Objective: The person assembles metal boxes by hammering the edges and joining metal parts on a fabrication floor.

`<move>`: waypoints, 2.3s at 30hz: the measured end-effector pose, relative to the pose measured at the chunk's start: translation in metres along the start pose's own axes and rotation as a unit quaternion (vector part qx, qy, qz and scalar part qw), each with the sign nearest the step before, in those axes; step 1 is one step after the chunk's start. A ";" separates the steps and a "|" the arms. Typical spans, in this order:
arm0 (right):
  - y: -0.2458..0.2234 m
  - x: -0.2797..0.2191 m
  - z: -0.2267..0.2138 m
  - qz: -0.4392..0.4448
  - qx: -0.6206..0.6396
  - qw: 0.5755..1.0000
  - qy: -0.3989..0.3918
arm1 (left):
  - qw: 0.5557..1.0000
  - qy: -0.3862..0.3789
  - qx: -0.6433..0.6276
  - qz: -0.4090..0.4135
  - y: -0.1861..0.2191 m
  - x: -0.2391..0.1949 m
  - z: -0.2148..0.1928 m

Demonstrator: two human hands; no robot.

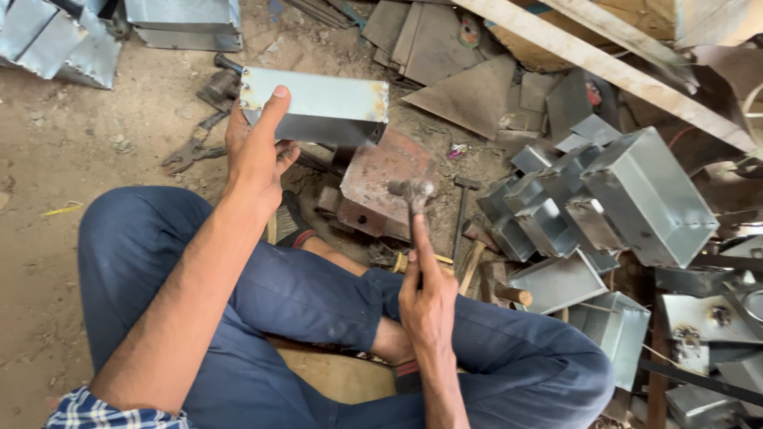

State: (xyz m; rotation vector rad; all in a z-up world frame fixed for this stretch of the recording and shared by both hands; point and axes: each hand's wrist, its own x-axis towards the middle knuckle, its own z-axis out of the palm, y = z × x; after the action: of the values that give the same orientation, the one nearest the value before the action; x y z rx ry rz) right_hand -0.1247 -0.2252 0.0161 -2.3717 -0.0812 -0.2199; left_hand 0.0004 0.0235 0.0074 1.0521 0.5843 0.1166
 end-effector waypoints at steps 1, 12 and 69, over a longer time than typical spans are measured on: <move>-0.003 0.001 0.000 -0.023 -0.009 1.000 0.018 | 1.000 0.002 -0.007 -0.007 0.001 0.002 -0.002; -0.011 0.014 0.026 0.029 -0.091 0.990 -0.106 | 0.999 0.038 -0.004 0.002 -0.003 0.012 -0.006; 0.025 -0.038 0.023 0.006 -0.144 0.989 0.028 | 0.998 0.054 0.007 -0.005 -0.002 0.004 0.000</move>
State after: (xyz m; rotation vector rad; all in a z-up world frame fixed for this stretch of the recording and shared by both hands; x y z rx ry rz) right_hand -0.1561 -0.2274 -0.0238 -2.6504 -0.0095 -0.3101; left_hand 0.0033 0.0242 0.0040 1.0614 0.6897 0.1611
